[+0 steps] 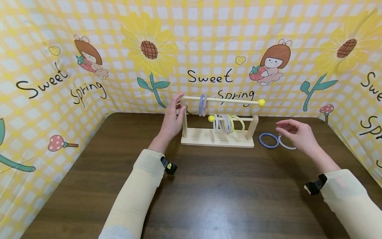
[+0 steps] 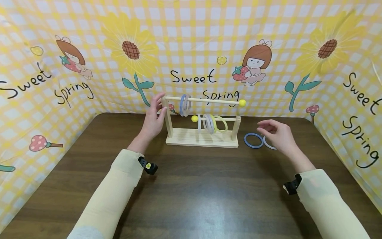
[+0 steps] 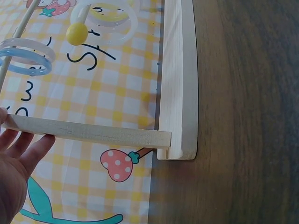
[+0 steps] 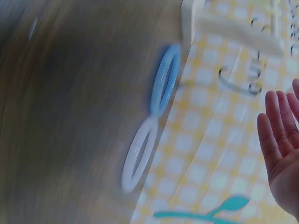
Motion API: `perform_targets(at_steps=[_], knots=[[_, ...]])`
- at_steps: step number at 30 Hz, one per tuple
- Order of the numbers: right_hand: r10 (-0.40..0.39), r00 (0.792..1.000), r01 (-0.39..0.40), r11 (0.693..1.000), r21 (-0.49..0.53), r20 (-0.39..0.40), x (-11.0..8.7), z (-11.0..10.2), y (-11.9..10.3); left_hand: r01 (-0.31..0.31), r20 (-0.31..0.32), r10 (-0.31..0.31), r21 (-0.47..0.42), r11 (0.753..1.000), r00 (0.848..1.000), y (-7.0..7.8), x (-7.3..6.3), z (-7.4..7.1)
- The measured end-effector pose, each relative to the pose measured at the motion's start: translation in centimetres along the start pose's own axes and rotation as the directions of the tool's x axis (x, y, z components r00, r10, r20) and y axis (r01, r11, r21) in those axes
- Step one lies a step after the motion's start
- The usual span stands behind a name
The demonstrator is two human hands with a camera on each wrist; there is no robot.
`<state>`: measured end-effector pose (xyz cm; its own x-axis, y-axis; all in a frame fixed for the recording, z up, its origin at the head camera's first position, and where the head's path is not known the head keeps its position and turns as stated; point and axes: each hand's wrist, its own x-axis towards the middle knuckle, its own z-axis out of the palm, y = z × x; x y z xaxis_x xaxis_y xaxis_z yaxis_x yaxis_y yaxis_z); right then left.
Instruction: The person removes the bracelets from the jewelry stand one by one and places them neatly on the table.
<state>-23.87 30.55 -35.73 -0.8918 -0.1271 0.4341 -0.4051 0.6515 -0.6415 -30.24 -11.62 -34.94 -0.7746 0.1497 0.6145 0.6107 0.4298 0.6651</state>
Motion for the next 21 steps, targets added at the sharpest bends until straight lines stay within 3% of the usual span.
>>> perform_targets(at_steps=[6, 14, 21], knots=[[-0.069, 0.998, 0.07, 0.992, 0.106, -0.006, 0.1, 2.3, -2.5, -0.006, -0.007, 0.006, 0.001, 1.0, 1.0, -0.1, 0.1, 0.0], [-0.187, 0.982, 0.18, 0.956, 0.231, 0.006, 0.9, 5.8, -5.2, -0.007, -0.007, 0.007, 0.002, 1.0, 1.0, 0.0, 0.0, -0.1], [-0.207, 0.977, 0.184, 0.945, 0.272, 0.059, 1.9, 8.8, -7.6, -0.003, -0.006, 0.003, -0.011, 1.0, 1.0, 0.1, 0.0, 0.0]])
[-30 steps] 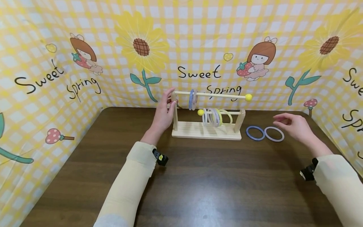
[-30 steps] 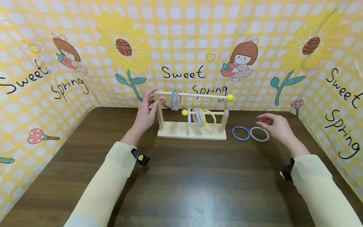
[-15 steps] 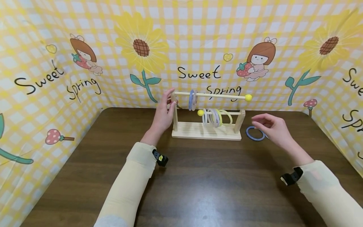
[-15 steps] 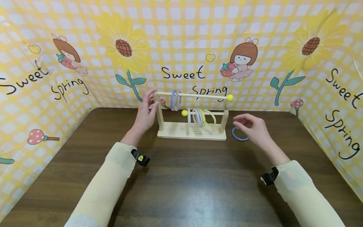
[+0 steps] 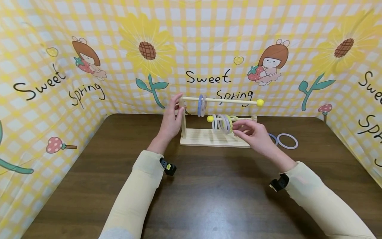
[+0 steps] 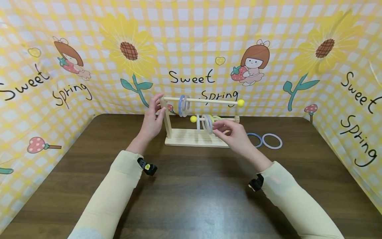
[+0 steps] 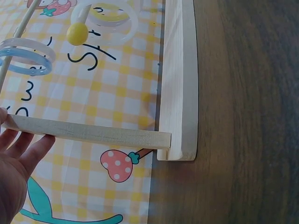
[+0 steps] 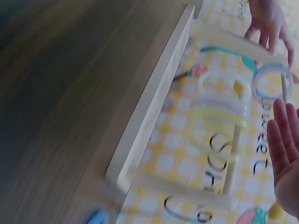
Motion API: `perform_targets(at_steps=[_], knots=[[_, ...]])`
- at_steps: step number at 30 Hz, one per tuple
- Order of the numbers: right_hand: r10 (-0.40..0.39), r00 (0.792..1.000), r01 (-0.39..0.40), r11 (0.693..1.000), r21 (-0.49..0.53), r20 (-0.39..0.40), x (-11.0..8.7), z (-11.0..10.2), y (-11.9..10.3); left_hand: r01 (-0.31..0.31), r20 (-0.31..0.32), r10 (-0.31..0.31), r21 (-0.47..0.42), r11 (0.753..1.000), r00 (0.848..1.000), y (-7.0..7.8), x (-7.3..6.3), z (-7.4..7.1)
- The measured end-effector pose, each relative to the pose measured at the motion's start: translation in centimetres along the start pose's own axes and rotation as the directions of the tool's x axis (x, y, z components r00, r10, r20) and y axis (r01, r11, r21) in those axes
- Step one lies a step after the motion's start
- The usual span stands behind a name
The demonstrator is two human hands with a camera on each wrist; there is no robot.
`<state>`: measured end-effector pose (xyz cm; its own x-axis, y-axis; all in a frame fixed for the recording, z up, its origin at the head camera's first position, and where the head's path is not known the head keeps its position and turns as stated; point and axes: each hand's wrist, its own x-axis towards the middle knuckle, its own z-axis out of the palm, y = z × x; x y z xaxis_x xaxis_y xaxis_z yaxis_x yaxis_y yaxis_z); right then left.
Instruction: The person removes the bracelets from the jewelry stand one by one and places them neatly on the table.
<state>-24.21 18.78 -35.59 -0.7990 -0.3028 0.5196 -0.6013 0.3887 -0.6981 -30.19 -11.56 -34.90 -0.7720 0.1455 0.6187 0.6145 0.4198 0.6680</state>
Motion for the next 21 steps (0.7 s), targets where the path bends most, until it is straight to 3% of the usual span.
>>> perform_targets(at_steps=[11, 21], knots=[[0.01, 0.999, -0.006, 0.993, 0.121, -0.034, 2.5, 3.8, -1.2, -0.021, -0.003, 0.021, 0.013, 1.0, 1.0, -0.3, 0.0, 0.0], [0.051, 0.998, -0.04, 0.978, 0.207, -0.048, 4.5, 5.7, -1.4, -0.023, -0.001, 0.023, 0.013, 1.0, 1.0, -0.4, 0.0, 0.0]])
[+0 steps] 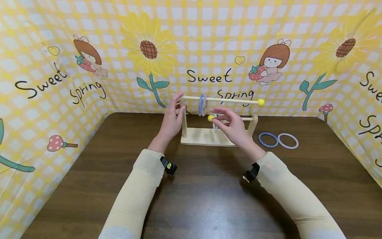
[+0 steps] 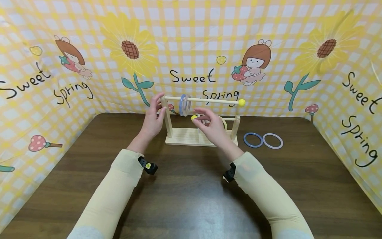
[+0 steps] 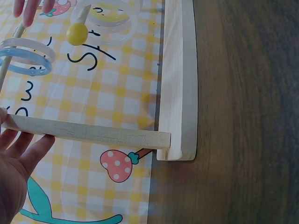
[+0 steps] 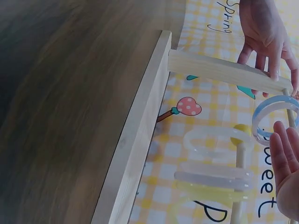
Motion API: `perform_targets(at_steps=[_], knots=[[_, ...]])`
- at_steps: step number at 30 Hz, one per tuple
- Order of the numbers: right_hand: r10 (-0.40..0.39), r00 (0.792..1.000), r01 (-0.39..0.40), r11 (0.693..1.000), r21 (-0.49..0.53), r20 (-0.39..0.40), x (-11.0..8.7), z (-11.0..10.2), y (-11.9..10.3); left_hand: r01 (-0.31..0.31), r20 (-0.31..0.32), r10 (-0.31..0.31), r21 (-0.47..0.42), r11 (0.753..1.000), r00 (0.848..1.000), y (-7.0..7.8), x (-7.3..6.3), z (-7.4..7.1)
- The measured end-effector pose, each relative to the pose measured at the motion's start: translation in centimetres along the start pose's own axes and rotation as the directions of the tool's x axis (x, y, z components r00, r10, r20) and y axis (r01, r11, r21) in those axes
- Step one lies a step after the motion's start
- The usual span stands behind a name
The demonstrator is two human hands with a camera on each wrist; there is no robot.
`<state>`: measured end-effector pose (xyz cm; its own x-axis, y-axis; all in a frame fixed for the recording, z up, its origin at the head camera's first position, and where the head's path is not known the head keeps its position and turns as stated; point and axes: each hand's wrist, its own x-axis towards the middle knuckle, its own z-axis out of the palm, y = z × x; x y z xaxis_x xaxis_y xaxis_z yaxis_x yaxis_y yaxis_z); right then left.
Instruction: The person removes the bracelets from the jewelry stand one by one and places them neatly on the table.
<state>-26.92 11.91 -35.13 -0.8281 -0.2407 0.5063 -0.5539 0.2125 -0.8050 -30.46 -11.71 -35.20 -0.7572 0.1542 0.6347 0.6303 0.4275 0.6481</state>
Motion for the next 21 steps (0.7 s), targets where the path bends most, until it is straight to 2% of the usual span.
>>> perform_targets(at_steps=[9, 15, 21], knots=[[0.019, 1.0, -0.019, 0.999, 0.038, -0.003, 1.1, 1.5, 0.2, -0.004, -0.005, 0.004, 0.006, 1.0, 1.0, 0.0, 0.0, 0.1], [-0.005, 1.0, 0.004, 0.997, 0.072, 0.01, 1.3, 2.3, 0.6, 0.005, -0.002, -0.005, 0.013, 1.0, 1.0, 0.1, 0.0, 0.1], [-0.002, 1.0, 0.002, 0.999, 0.037, -0.013, 1.3, 2.8, 0.6, 0.008, -0.01, -0.008, 0.004, 1.0, 1.0, 0.3, 0.0, 0.0]])
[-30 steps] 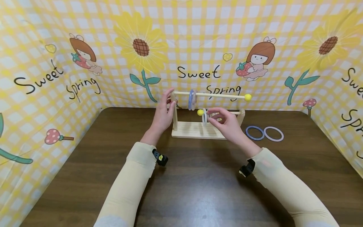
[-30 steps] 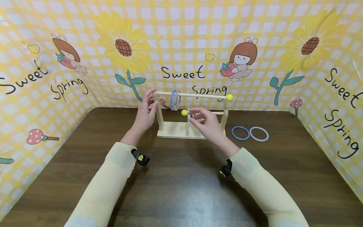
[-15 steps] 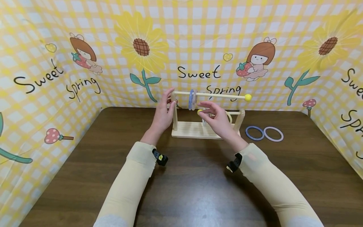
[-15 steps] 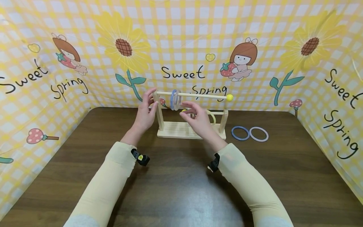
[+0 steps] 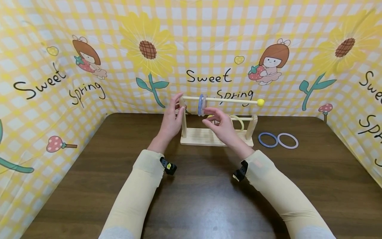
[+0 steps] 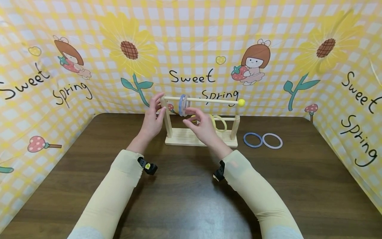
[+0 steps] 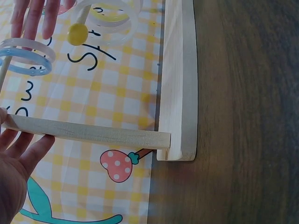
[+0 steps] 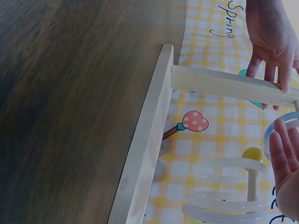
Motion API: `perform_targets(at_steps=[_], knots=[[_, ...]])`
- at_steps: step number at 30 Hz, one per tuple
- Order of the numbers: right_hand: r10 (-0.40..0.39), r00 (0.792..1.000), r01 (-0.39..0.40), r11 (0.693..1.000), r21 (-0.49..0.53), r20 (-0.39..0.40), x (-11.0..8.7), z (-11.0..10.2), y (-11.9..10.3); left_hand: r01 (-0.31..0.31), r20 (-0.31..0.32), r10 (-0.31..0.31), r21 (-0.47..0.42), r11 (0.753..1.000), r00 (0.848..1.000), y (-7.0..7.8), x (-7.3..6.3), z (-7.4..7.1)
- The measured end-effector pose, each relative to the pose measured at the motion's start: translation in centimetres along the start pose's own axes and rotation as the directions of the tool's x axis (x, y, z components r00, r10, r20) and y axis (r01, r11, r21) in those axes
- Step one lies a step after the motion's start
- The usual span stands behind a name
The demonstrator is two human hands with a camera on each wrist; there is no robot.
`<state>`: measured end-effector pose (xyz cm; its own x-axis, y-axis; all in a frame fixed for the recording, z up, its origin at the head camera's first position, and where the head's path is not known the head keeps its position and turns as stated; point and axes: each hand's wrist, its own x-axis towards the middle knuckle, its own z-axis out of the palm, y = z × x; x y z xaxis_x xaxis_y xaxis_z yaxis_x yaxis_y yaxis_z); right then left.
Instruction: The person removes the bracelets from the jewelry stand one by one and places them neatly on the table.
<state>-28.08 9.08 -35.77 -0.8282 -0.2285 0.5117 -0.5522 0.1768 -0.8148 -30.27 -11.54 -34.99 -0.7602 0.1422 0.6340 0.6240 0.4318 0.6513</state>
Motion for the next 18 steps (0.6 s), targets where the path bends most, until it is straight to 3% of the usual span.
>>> perform_targets(at_steps=[18], knots=[[0.006, 0.983, 0.007, 0.998, 0.069, -0.185, 0.33, 0.44, -0.28, -0.021, -0.008, 0.021, -0.03, 0.999, 1.0, -0.22, -0.05, 0.1]])
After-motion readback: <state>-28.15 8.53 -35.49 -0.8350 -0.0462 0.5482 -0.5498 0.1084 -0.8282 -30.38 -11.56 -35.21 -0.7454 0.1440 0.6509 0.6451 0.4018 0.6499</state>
